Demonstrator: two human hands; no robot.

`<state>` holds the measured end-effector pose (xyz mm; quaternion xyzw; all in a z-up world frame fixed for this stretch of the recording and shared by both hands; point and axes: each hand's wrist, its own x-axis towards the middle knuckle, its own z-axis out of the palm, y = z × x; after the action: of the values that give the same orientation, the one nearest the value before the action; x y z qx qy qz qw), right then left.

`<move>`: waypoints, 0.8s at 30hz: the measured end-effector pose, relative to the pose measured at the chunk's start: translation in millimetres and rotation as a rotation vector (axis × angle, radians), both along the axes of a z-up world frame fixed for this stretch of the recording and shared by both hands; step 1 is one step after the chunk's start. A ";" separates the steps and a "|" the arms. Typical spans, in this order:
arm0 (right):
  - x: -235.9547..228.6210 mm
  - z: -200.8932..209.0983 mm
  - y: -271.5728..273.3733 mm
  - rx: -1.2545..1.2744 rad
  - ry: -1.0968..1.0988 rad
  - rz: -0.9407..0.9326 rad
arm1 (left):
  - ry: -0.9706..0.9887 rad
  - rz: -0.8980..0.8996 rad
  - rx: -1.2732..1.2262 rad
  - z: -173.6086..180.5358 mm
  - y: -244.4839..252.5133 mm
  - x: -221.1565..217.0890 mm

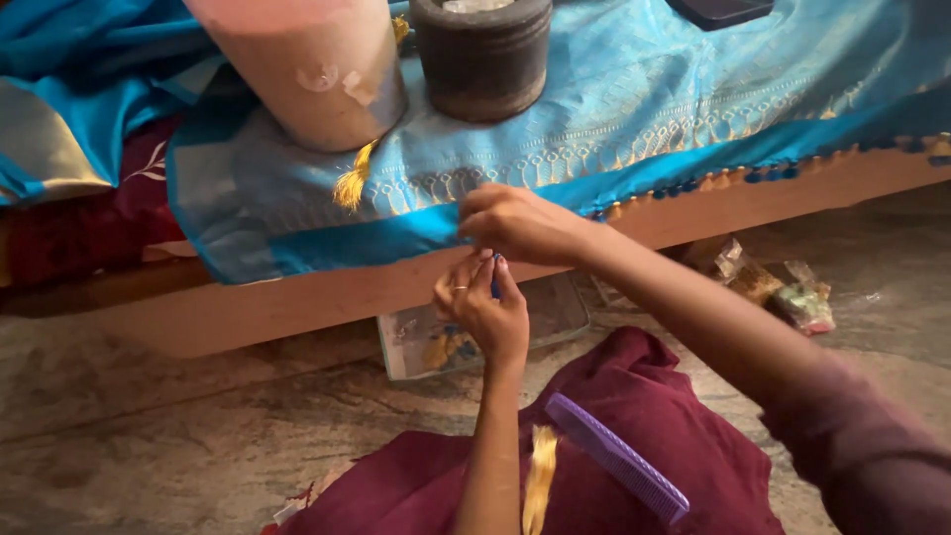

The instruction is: The recorder is attaching decorative tassels or fringes to the edge of a blue and gold saree.

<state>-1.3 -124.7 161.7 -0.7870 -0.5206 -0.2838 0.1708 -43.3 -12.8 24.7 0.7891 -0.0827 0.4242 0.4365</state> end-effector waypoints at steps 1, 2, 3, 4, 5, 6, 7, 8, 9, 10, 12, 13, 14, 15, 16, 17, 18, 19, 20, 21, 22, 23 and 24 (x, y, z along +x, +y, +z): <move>-9.8 -11.5 -4.6 -0.001 0.001 0.002 | 0.001 0.002 -0.001 1.0 0.7 -0.6; -19.5 -22.8 -9.3 0.152 0.154 -0.135 | 0.045 -0.029 -0.026 2.2 1.3 -1.2; -29.7 -33.8 -14.7 0.302 0.307 -0.273 | 0.088 -0.061 -0.053 3.4 1.2 -2.0; -33.9 -41.9 -16.0 0.300 0.308 -0.272 | 0.089 -0.060 -0.055 -0.5 -1.0 -0.1; -38.4 -49.3 -18.7 0.386 0.348 -0.337 | 0.106 -0.090 -0.123 -4.0 -4.5 2.0; -43.1 -56.6 -22.0 0.472 0.388 -0.402 | 0.123 -0.120 -0.192 -7.3 -8.6 3.8; -44.0 -59.4 -21.3 0.472 0.386 -0.405 | 0.122 -0.124 -0.193 -4.7 -8.8 3.3; -45.0 -62.1 -20.9 0.499 0.432 -0.475 | 0.226 -0.214 -0.353 -2.0 -9.3 2.8; -45.1 -64.2 -20.2 0.526 0.477 -0.542 | 0.328 -0.304 -0.512 1.4 -9.4 3.0; -42.0 -72.2 -21.6 0.526 0.474 -0.543 | 0.325 -0.306 -0.512 -1.1 -11.8 3.5; -33.7 -88.9 -20.5 0.591 0.597 -0.487 | 0.297 -0.474 -0.753 -6.4 -12.7 5.2; -32.2 -92.9 -19.4 0.594 0.596 -0.484 | 0.295 -0.474 -0.749 -4.7 -11.5 5.2; -30.6 -96.8 -18.4 0.572 0.591 -0.480 | 0.325 -0.469 -0.785 -2.8 -10.4 5.2; -29.1 -100.2 -18.8 0.548 0.585 -0.480 | 0.355 -0.468 -0.823 -0.8 -10.9 5.5; -26.3 -107.4 -21.2 0.550 0.581 -0.480 | 0.352 -0.470 -0.821 0.1 -9.3 4.5; -22.6 -114.2 -23.8 0.545 0.516 -0.461 | 0.359 -0.493 -0.795 1.2 -8.1 4.1; -18.8 -121.0 -26.3 0.540 0.452 -0.442 | 0.366 -0.516 -0.768 2.1 -6.8 3.9; -20.9 -115.2 -25.1 0.539 0.449 -0.444 | 0.364 -0.519 -0.769 2.1 -8.0 4.0; -22.8 -109.6 -23.9 0.540 0.512 -0.454 | 0.371 -0.540 -0.815 1.9 -9.2 4.3; -25.8 -104.6 -22.9 0.542 0.576 -0.467 | 0.380 -0.562 -0.861 1.1 -10.6 3.7; -25.7 -105.8 -25.1 0.542 0.575 -0.471 | 0.381 -0.566 -0.861 -0.8 -13.3 3.8; -24.8 -107.0 -26.0 0.533 0.609 -0.500 | 0.396 -0.536 -0.827 -2.5 -14.7 4.3; -23.9 -108.1 -26.5 0.524 0.643 -0.529 | 0.411 -0.506 -0.793 -4.2 -15.8 4.8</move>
<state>-25.2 -151.2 53.6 -0.8705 -0.1347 -0.1815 0.4372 -38.5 -28.6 20.5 0.5852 -0.0166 0.1401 0.7985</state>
